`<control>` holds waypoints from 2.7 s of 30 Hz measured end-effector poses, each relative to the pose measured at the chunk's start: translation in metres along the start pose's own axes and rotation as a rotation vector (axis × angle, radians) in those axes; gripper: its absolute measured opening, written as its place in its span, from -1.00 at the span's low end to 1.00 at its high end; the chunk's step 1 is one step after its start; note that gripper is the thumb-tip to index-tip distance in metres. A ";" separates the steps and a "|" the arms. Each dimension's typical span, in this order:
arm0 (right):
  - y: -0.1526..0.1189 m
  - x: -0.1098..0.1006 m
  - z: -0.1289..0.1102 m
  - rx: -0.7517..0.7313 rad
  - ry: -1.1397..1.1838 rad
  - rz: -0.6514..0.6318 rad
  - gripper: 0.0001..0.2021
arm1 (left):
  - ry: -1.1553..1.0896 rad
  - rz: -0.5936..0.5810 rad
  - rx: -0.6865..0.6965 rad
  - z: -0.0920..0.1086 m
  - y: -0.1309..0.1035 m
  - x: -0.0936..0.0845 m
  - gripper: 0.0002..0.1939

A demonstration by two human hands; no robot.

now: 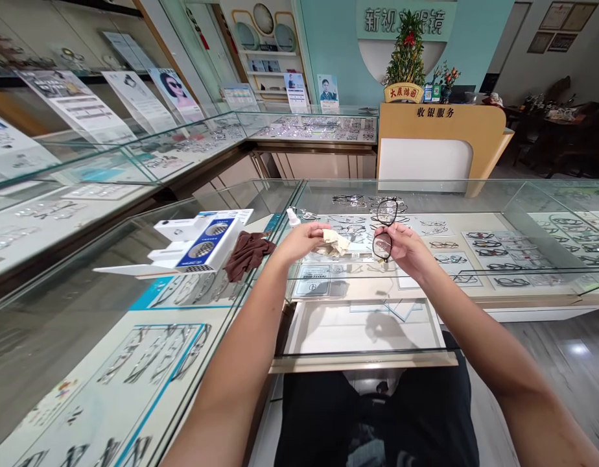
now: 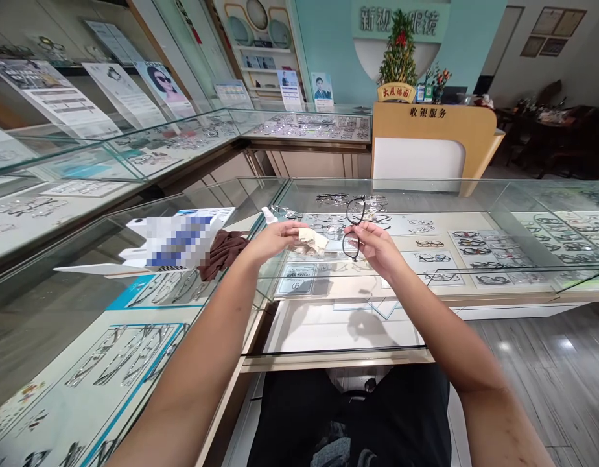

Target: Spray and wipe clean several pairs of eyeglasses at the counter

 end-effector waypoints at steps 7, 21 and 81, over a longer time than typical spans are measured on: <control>0.000 0.002 0.000 -0.001 0.013 0.000 -0.59 | 0.258 0.238 0.361 0.018 -0.008 0.011 -0.82; -0.006 0.005 -0.004 -0.027 0.014 0.028 -0.60 | 0.168 0.139 0.265 0.037 -0.037 0.058 -0.60; -0.012 0.017 0.006 -0.048 -0.073 0.094 -0.52 | -0.355 -0.321 0.090 0.030 -0.057 0.113 -0.45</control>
Point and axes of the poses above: each hand's wrist, its own y-axis towards the middle knuckle, its own x-axis out of the palm, z = x × y, the point moved 2 cm from there along y, towards the middle knuckle, and after that the axes turned 1 degree about -z, right-handed, at the moved point
